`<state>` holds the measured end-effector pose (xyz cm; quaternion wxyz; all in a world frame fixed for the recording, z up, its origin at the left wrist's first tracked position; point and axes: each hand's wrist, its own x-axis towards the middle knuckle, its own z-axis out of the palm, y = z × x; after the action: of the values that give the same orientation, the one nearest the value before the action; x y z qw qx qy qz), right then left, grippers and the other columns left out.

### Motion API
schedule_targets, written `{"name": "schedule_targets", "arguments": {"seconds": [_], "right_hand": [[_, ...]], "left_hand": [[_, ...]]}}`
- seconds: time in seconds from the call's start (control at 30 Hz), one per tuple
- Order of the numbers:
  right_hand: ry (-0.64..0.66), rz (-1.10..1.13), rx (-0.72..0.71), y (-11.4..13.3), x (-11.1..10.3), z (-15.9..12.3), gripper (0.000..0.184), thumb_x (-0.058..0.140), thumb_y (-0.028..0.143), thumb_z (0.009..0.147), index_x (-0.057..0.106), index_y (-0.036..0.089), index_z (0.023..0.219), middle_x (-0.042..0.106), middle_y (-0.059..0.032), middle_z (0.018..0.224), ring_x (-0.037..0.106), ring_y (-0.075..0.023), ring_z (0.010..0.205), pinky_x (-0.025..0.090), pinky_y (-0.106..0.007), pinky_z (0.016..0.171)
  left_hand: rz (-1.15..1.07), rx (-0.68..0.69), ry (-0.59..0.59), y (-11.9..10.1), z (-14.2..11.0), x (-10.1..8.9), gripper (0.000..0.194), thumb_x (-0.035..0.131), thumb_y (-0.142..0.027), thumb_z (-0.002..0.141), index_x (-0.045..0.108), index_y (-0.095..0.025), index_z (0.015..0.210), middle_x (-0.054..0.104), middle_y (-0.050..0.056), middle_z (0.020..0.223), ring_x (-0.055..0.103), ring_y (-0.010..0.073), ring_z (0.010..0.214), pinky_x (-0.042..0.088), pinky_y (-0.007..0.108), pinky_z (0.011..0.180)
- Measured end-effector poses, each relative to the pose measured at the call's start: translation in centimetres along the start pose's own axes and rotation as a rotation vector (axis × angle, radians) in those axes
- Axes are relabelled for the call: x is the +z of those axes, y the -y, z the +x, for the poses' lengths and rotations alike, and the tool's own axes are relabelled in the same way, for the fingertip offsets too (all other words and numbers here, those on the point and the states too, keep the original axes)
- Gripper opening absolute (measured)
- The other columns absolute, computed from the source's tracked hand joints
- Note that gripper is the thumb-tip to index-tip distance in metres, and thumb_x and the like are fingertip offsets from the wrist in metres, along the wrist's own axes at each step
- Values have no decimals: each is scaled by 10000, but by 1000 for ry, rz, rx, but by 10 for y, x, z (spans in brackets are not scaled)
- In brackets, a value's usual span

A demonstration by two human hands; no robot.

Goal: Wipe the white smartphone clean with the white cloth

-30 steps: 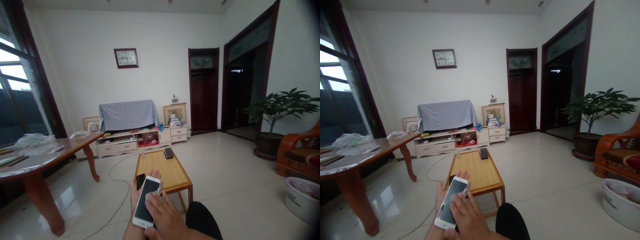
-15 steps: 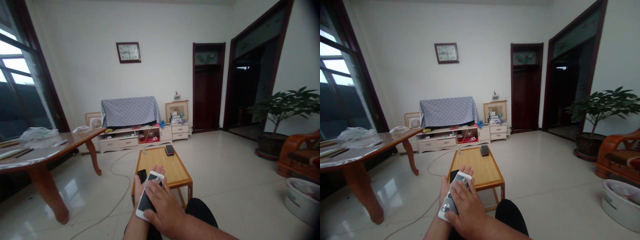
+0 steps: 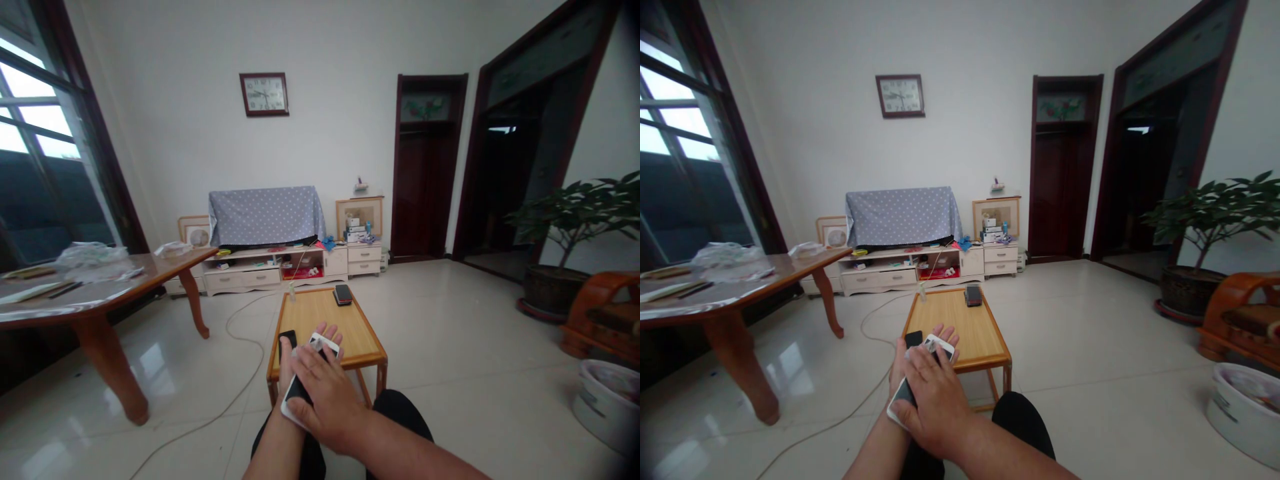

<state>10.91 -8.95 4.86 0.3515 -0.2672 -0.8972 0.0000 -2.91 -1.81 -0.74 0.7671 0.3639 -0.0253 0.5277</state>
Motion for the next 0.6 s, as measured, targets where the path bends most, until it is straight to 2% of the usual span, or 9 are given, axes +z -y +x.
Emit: {"name": "schedule_targets", "arguments": {"seconds": [0.07, 0.13, 0.2, 0.3, 0.37, 0.43, 0.53, 0.6], "right_hand": [[15, 13, -97, 14, 11, -14, 660, 477, 555, 1009, 409, 174, 1543, 423, -115, 1582, 329, -276, 1495, 159, -521, 1268], [-12, -2, -194, 23, 27, -28, 707, 489, 592, 992, 410, 150, 1538, 448, -127, 1562, 355, -275, 1483, 154, -513, 1270], [-80, -37, -279, 24, 44, -41, 749, 483, 650, 972, 443, 131, 1511, 515, -137, 1508, 419, -280, 1447, 201, -508, 1260], [-152, -79, -328, 18, 60, -56, 781, 459, 707, 953, 460, 144, 1495, 570, -126, 1458, 455, -273, 1423, 281, -501, 1235], [-157, -86, -311, 12, 59, -60, 783, 460, 700, 956, 444, 144, 1506, 568, -126, 1461, 445, -273, 1430, 303, -505, 1226], [-118, -84, -240, 6, 48, -58, 737, 476, 642, 981, 424, 144, 1522, 521, -127, 1505, 411, -278, 1452, 296, -522, 1226], [-42, -93, -80, -5, 27, -42, 633, 476, 517, 1024, 400, 159, 1541, 415, -127, 1581, 345, -291, 1487, 275, -568, 1226], [-44, -103, 6, -12, 17, -30, 594, 459, 470, 1041, 399, 157, 1542, 389, -140, 1594, 325, -299, 1496, 277, -590, 1219]], "left_hand": [[28, -24, -4, -3, -1, 1, 976, 129, -909, 794, 438, -322, 1509, 375, 4, 1625, 71, 236, 1575, 16, 456, 1272], [41, -13, 7, -7, -4, 3, 963, 118, -906, 795, 471, -335, 1486, 382, -3, 1621, 73, 228, 1575, 26, 441, 1274], [21, 42, 28, -12, -9, 5, 937, 89, -853, 846, 437, -296, 1514, 317, 28, 1654, 72, 247, 1575, 21, 460, 1275], [-9, 115, 55, -21, -16, 6, 930, 76, -813, 884, 369, -236, 1552, 192, 73, 1692, 59, 292, 1573, -1, 501, 1271], [-12, 134, 70, -25, -19, 4, 952, 74, -831, 872, 354, -232, 1557, 153, 77, 1699, 44, 296, 1573, -24, 504, 1269], [-13, 145, 96, -26, -20, 2, 969, 63, -845, 859, 348, -239, 1559, 155, 80, 1698, 34, 293, 1574, -48, 503, 1267], [-8, 141, 126, -20, -19, -1, 942, 44, -827, 869, 340, -262, 1562, 174, 75, 1696, 19, 279, 1575, -64, 487, 1267], [-9, 136, 143, -15, -16, -1, 903, 27, -791, 893, 335, -268, 1563, 170, 74, 1697, 6, 275, 1574, -70, 490, 1265]]}}
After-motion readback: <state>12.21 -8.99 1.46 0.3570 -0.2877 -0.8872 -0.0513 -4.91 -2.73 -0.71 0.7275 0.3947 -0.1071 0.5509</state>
